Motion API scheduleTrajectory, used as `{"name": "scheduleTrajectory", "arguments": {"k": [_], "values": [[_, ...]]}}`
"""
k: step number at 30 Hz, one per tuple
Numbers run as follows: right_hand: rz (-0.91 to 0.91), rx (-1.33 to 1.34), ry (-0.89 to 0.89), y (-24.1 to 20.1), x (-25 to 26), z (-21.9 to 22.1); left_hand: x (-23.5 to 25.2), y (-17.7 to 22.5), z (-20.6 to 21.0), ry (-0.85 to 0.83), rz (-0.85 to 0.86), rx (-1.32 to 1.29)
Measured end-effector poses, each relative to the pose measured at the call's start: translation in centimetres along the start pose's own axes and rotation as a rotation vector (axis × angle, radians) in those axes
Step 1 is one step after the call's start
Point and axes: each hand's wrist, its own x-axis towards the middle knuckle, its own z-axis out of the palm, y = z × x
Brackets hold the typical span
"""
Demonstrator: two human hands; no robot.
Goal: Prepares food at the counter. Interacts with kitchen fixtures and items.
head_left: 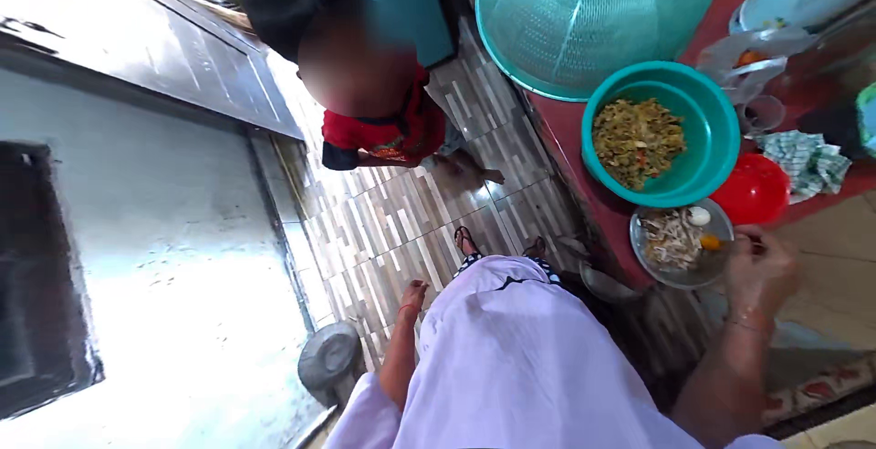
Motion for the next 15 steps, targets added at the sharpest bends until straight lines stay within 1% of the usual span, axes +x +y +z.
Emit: {"name": "scheduleTrajectory", "arguments": {"k": [4, 7, 10, 13, 14, 15], "values": [[-0.088, 0.055, 0.04, -4.9, -1.8, 1.5, 2.5, 0.6, -3.5, -0.033, 0.001, -0.249], [-0.132, 0.048, 0.041, -9.0, -3.3, 2.3, 3.8, 0.5, -5.9, -0.037, 0.03, -0.329], [-0.189, 0.052, 0.095, -12.5, -4.8, 3.5, 4.9, -0.6, -8.6, -0.035, 0.068, -0.325], [-0.206, 0.027, 0.122, -15.1, -6.4, 4.8, 5.2, -1.9, -11.7, -0.037, 0.056, -0.255], [-0.193, 0.022, 0.119, -15.9, -7.1, 5.3, 6.3, -3.2, -12.7, -0.04, 0.042, -0.225], [-0.169, 0.021, 0.102, -16.6, -7.7, 5.8, 8.3, -5.3, -13.5, -0.02, 0.046, -0.208]]}}
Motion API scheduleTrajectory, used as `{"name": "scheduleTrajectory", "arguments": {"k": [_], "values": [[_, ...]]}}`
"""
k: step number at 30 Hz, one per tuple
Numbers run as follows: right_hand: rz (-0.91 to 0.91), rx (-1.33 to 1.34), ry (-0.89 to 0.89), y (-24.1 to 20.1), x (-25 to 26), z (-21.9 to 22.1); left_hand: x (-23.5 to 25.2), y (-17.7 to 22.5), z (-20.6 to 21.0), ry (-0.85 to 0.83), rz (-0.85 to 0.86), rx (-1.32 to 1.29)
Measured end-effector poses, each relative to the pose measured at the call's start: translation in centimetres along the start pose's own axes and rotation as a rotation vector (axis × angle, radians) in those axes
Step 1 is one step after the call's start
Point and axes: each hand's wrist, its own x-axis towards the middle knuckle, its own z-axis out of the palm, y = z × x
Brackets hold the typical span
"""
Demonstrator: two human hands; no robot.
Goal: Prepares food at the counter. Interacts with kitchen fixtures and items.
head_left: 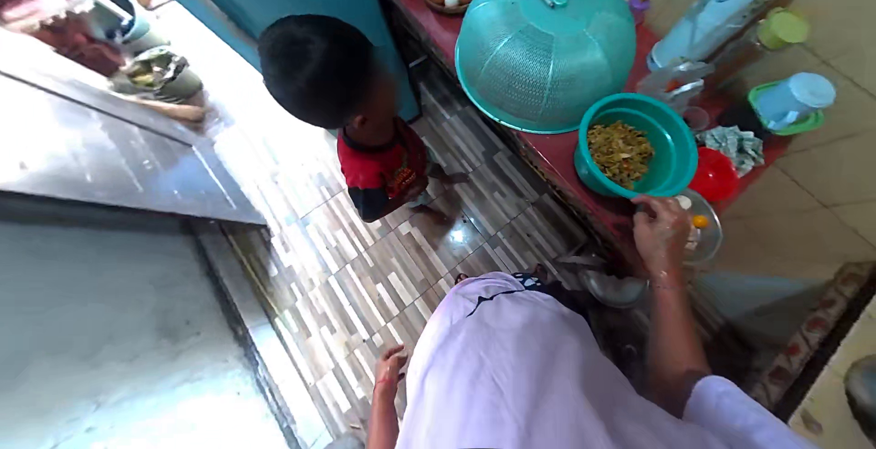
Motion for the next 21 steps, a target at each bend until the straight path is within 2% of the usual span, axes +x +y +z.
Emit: {"name": "scheduleTrajectory", "arguments": {"k": [3, 7, 9, 14, 19, 21], "values": [[0.045, -0.014, -0.094, -1.7, -1.0, 1.4, 5.2, -4.8, -2.9, 0.012, 0.026, -0.047], [0.032, -0.03, -0.189, -3.4, -1.7, 2.9, 8.1, -6.2, -4.5, 0.035, -0.074, -0.119], [0.016, -0.013, -0.221, -4.5, -1.7, 3.5, 8.5, -5.2, -4.4, 0.057, -0.077, -0.14], [-0.001, 0.023, -0.327, -7.1, 0.1, 5.4, 7.8, 0.7, -2.5, 0.108, -0.044, -0.177], [0.033, 0.06, -0.501, -9.6, 4.2, 9.9, 9.3, 5.1, -0.8, 0.022, -0.041, -0.212], [0.059, 0.073, -0.475, -10.6, 5.9, 11.3, 9.7, 6.7, -0.2, 0.009, -0.025, -0.211]]}}
